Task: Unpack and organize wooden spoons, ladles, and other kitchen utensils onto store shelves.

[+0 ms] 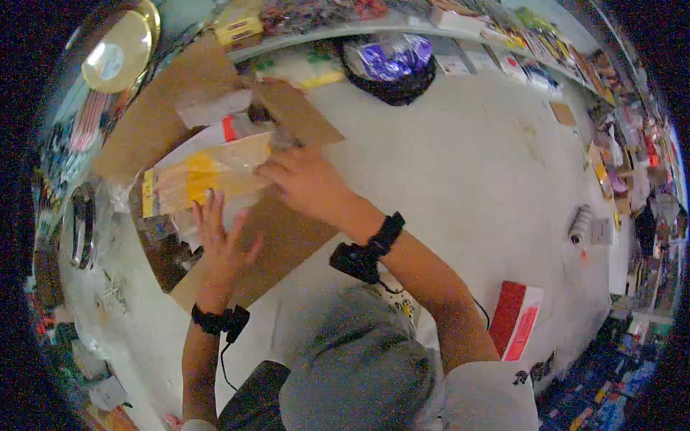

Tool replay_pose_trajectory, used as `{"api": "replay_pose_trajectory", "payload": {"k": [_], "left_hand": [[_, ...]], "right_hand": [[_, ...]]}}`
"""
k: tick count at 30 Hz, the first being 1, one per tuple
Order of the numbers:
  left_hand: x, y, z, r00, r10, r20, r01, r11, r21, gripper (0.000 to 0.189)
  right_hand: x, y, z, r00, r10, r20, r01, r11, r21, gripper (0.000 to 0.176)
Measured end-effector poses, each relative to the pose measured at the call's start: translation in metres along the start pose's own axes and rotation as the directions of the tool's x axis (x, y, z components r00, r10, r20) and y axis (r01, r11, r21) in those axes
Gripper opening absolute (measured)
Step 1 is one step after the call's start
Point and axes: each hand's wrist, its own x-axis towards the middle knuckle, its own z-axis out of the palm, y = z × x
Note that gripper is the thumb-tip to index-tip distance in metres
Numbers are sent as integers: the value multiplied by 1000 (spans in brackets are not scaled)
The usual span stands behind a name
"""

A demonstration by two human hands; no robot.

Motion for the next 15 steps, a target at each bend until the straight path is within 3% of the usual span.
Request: {"api": "replay_pose_trajectory", "payload": {"k": [3,5,6,7,8,9,11,13,14,15], "left_hand": [[6,-1,-7,996,63,67,-74,982,176,55],[13,2,-13,937,-155,314,86,971,225,55],[8,0,-15,935,-167,313,99,970,221,55],[5,-7,-12,926,-200,319,132,966,223,55],[2,-13,-10,916,-231,327,163,961,221,54],[-2,-17,-7,917,-233,323,170,963,210,54],[-10,-19,0,847,-212,487,85,959,269,59],[-11,-14,3,815,-224,534,102,963,249,62],[-11,-12,6,780,-247,574,118,960,253,64],[-14,-13,10,774,-221,594,110,970,218,64]], "right_hand": [[21,-15,2,998,54,39,-58,991,124,45],[-2,2,-13,981,175,83,-193,915,354,55],[-23,11,-35,923,335,188,-383,837,390,56],[-65,40,-36,861,473,190,-500,711,495,53],[-104,54,-46,742,637,209,-643,589,490,51],[-156,75,-52,577,788,214,-789,470,395,62],[-260,89,-63,467,868,167,-882,470,27,69],[-364,89,-62,519,830,204,-728,555,-403,75],[-370,69,-72,496,847,192,-740,528,-418,75],[-366,35,-80,452,841,298,-645,539,-542,77]]}}
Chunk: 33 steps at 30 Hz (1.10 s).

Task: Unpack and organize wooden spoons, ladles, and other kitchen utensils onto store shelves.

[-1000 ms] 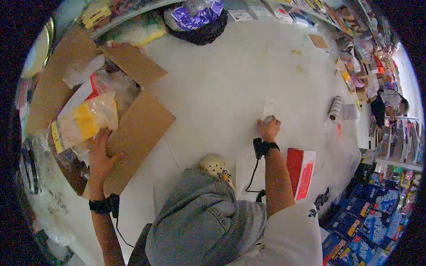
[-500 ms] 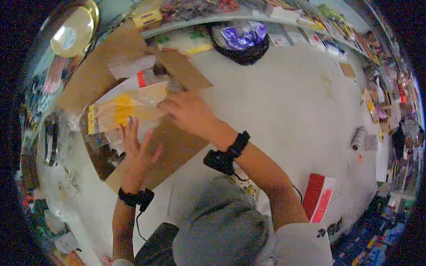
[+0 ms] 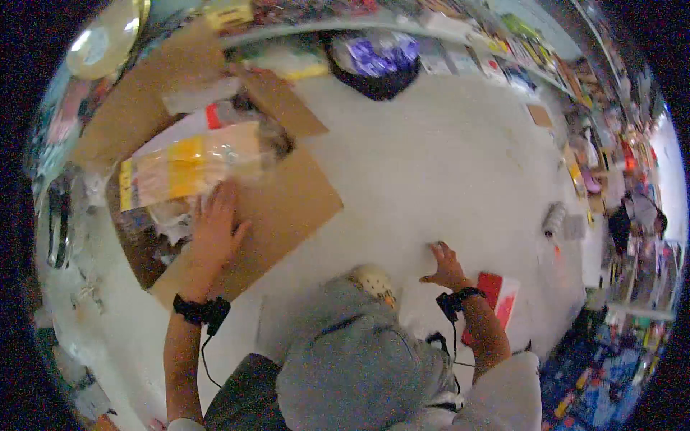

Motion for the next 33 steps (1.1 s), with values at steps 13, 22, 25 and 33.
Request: {"api": "replay_pose_trajectory", "payload": {"k": [13,22,25,33], "left_hand": [[0,2,8,996,5,-90,-21,985,-171,61],[1,-2,11,997,-63,-51,56,991,-125,60],[-1,1,-4,986,-17,-163,6,998,-69,58],[-39,-47,-43,894,-194,-404,66,949,-309,60]], "right_hand": [[37,48,-22,904,396,-161,-338,893,299,25],[144,-162,-279,586,335,-738,673,306,673,31],[160,-253,-275,227,-79,-971,774,619,131,41],[185,-405,-127,341,-873,-349,917,390,-79,32]]}}
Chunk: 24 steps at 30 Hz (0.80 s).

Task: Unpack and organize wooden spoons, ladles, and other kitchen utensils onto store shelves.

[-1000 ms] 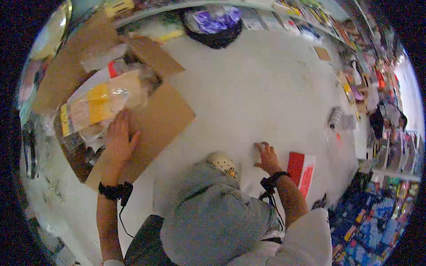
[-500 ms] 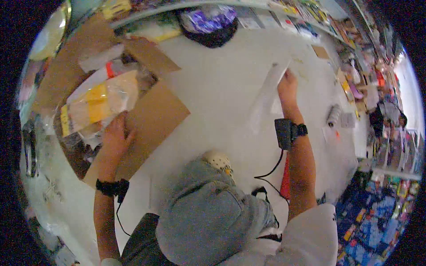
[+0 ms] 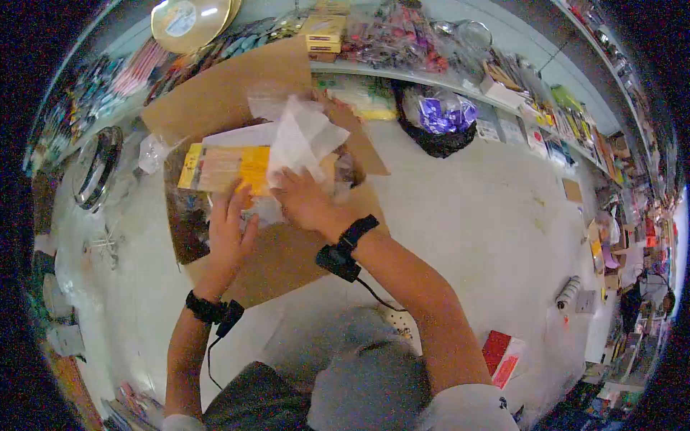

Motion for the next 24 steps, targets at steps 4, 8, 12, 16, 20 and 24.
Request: {"api": "replay_pose_trajectory", "payload": {"k": [4,8,12,16,20,24], "left_hand": [[1,0,0,999,23,37,-24,998,54,68],[7,13,32,968,68,240,-78,996,33,74],[19,10,79,890,69,452,-89,996,24,71],[50,27,76,775,15,632,-10,1000,-11,71],[66,21,89,684,18,730,-2,1000,-22,70],[80,39,88,678,-76,731,10,996,94,70]], "right_hand": [[1,-18,1,979,177,105,-185,981,66,41],[-20,-7,-58,933,100,346,-203,939,276,45],[-87,42,-117,929,245,279,-325,898,296,43],[-173,126,-146,791,599,129,-526,557,642,32],[-220,200,-157,638,770,27,-483,372,793,26],[-221,267,-119,684,729,-34,-405,418,813,24]]}}
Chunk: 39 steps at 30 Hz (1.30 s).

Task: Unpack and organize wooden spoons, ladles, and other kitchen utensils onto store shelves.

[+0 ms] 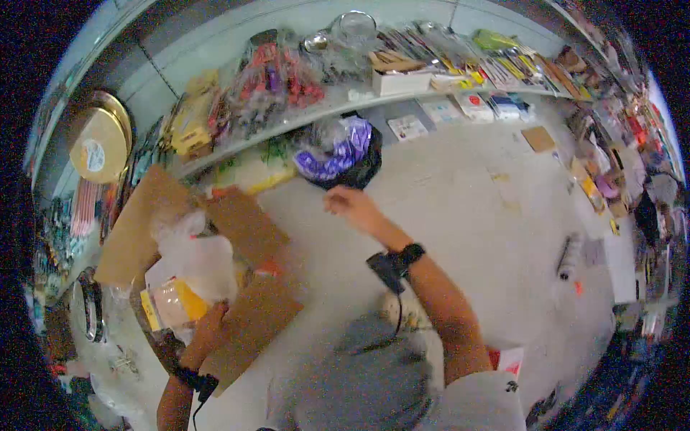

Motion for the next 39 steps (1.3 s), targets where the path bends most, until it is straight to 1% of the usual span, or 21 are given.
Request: {"api": "replay_pose_trajectory", "payload": {"k": [3,5,7,9,11,12,15,16,17,19,21,22,24,25,27,32,33,34,35,37,39], "left_hand": [[15,10,-12,987,-161,13,161,986,-52,72],[24,24,-34,906,-366,213,406,892,-199,70],[39,30,-42,900,-364,241,417,880,-226,68],[44,12,-34,889,-354,289,427,870,-246,66],[36,-20,-3,891,-362,275,388,920,-45,66],[35,-14,-8,876,-371,308,408,911,-61,66],[60,14,-37,841,-365,400,472,856,-213,66],[63,18,-38,899,-330,289,400,886,-235,66],[66,20,-38,943,-281,179,319,915,-247,65],[63,23,-31,951,-263,160,293,933,-208,64],[68,21,-31,970,-208,127,227,961,-158,64],[69,26,-27,955,-265,135,296,884,-363,64],[72,41,-35,943,-305,130,316,711,-629,67],[73,35,-29,956,-268,120,281,720,-634,67],[69,22,-8,990,-116,-77,90,956,-278,68],[67,26,-10,979,-198,-55,177,948,-265,65],[68,36,-13,972,-236,-25,224,946,-233,63],[68,40,-5,970,-242,-8,234,944,-232,63],[65,35,8,946,-322,31,314,891,-329,63],[62,36,27,916,-389,101,395,825,-404,63],[57,42,45,884,-451,125,461,792,-400,66]], "right_hand": [[38,3,29,987,-111,118,139,954,-266,21],[54,-7,49,895,-374,242,414,899,-143,22],[62,-22,74,806,-450,384,559,792,-244,29],[58,-39,93,703,-533,471,653,747,-128,36],[55,-48,109,657,-589,471,708,696,-119,38],[48,-49,122,611,-647,457,763,634,-123,40],[54,-49,149,564,-608,559,794,586,-164,45],[59,-45,159,563,-597,571,794,583,-174,45],[62,-37,168,515,-485,707,819,521,-239,47],[66,-18,180,486,-317,815,834,448,-323,48],[69,-4,181,447,-467,763,890,321,-325,41],[72,-16,167,462,-434,774,883,312,-352,41],[81,-41,139,508,-591,627,836,513,-193,29],[87,-44,121,526,-576,626,831,506,-233,29],[96,-49,78,528,-575,624,826,520,-219,22],[99,-62,-79,715,-341,610,692,475,-544,13],[97,-53,-120,803,-304,512,580,594,-557,15],[91,-39,-165,868,-290,404,496,545,-676,19],[84,-15,-214,968,-135,210,245,678,-693,19],[65,15,-307,993,73,-88,-114,703,-702,27],[25,66,-400,970,210,-122,-217,523,-824,57]]}}
